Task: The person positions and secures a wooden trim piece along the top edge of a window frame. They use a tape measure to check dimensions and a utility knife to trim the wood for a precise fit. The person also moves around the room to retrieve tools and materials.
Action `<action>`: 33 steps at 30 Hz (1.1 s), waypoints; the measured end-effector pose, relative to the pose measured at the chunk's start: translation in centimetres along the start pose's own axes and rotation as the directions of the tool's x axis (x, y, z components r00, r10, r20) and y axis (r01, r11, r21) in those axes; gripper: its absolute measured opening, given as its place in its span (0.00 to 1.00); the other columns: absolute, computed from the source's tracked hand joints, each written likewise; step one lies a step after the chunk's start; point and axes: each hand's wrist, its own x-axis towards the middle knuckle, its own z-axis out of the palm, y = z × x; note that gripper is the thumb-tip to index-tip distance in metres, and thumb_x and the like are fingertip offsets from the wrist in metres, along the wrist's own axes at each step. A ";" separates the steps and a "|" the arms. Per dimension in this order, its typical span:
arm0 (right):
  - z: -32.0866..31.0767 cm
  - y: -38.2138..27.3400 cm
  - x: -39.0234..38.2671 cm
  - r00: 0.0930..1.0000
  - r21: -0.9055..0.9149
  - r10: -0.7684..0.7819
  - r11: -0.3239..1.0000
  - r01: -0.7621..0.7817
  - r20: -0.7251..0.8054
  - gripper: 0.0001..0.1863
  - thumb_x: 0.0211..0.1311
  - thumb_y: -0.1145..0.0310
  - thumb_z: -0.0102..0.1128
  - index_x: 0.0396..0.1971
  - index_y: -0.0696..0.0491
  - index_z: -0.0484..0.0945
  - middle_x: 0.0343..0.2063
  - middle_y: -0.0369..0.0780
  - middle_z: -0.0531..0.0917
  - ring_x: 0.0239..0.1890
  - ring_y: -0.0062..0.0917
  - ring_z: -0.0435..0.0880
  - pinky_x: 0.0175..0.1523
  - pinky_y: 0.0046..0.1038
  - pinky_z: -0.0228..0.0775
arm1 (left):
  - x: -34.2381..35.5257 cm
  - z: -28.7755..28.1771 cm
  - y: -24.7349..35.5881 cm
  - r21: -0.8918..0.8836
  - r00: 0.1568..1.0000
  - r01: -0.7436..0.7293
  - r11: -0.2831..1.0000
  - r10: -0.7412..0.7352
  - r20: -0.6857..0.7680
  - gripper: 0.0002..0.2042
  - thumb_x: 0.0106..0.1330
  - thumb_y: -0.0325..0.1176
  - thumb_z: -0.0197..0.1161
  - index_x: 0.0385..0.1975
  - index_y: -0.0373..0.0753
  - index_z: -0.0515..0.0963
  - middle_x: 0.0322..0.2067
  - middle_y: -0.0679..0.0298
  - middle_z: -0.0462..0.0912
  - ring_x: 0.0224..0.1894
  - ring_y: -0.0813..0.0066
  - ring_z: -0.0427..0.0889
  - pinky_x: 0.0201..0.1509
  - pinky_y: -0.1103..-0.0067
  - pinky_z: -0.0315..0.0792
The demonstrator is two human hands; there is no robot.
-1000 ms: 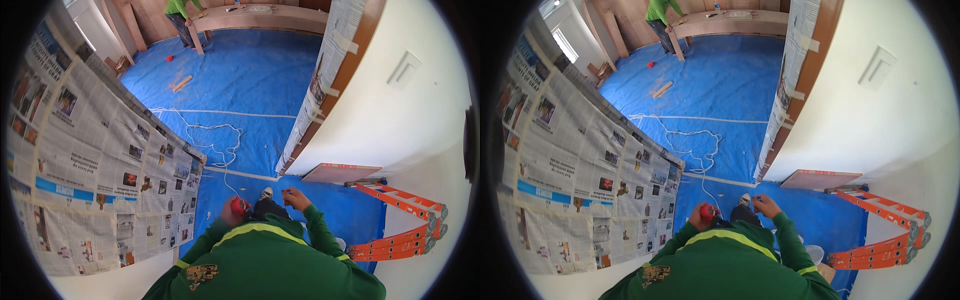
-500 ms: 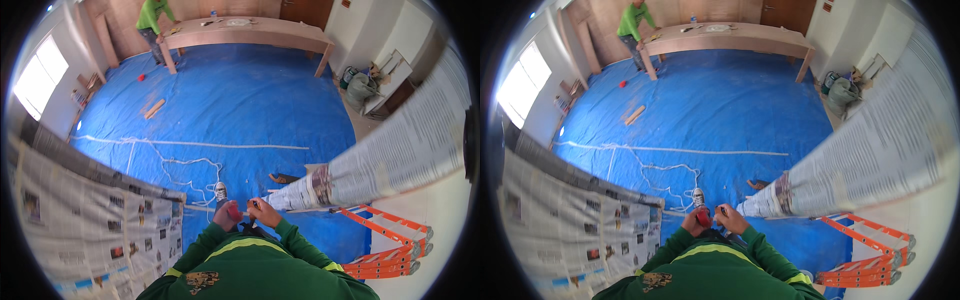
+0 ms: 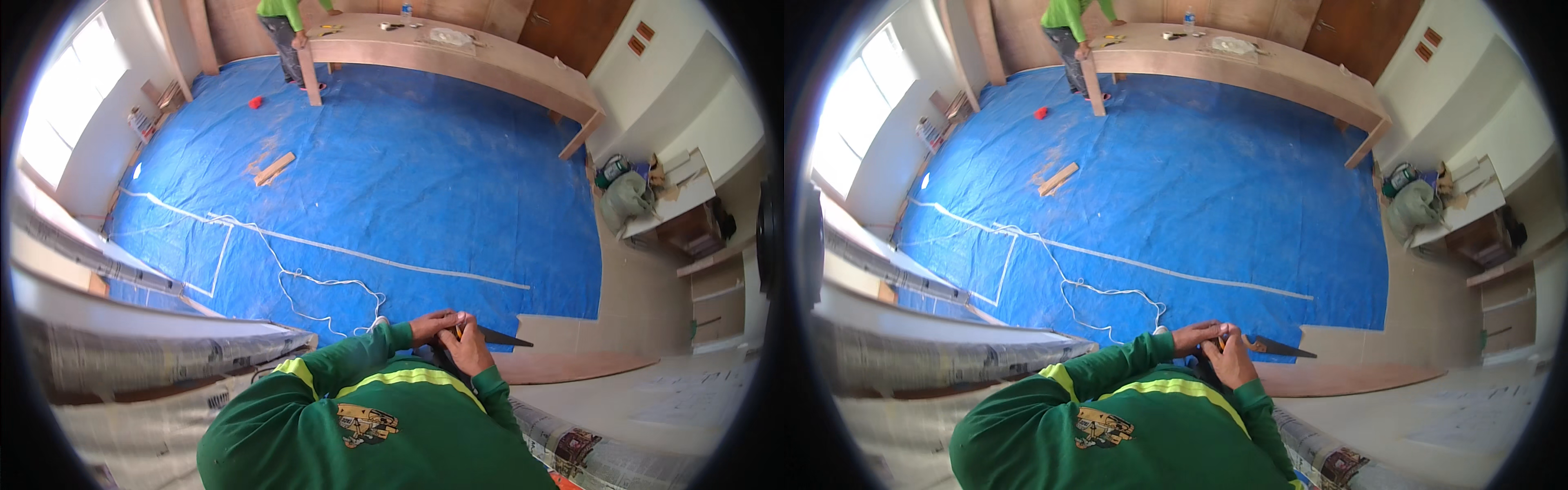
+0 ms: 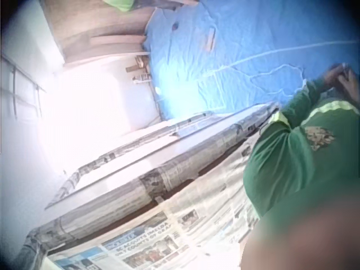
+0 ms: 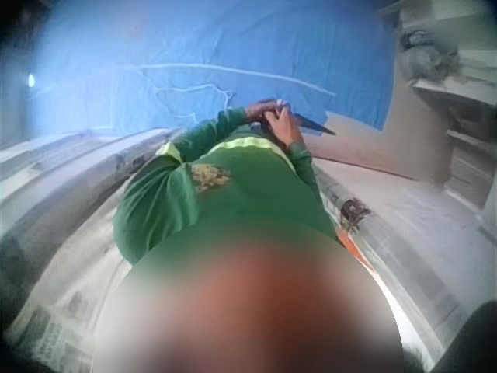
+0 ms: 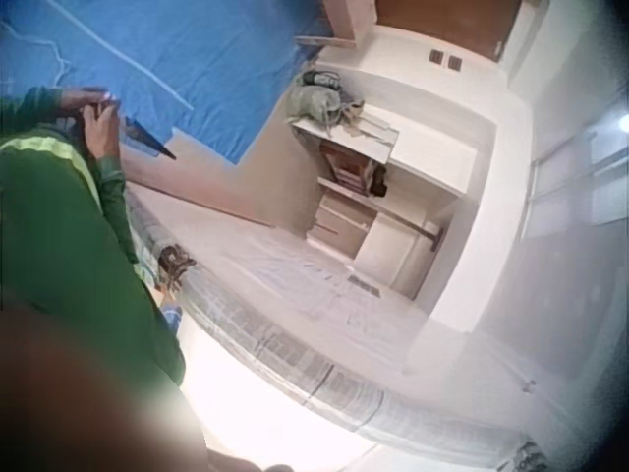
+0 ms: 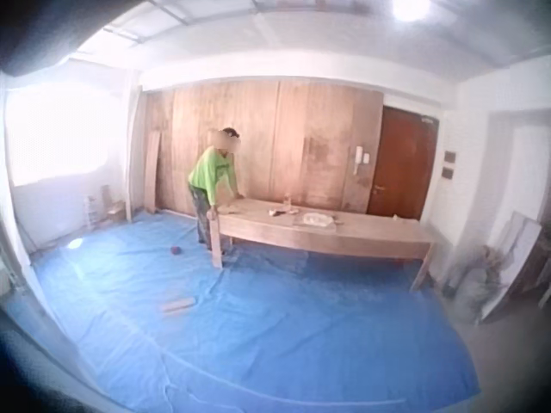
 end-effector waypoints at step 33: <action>-31.6 32.1 48.7 0.991 -0.413 0.075 0.904 -0.114 -0.110 0.10 0.67 0.70 0.55 0.43 0.60 0.76 0.37 0.55 0.81 0.43 0.56 0.81 0.49 0.51 0.72 | 52.9 -13.0 34.6 -0.417 0.960 0.104 0.903 -0.200 -0.194 0.26 0.74 0.64 0.56 0.41 0.42 0.76 0.42 0.59 0.79 0.47 0.53 0.80 0.48 0.56 0.81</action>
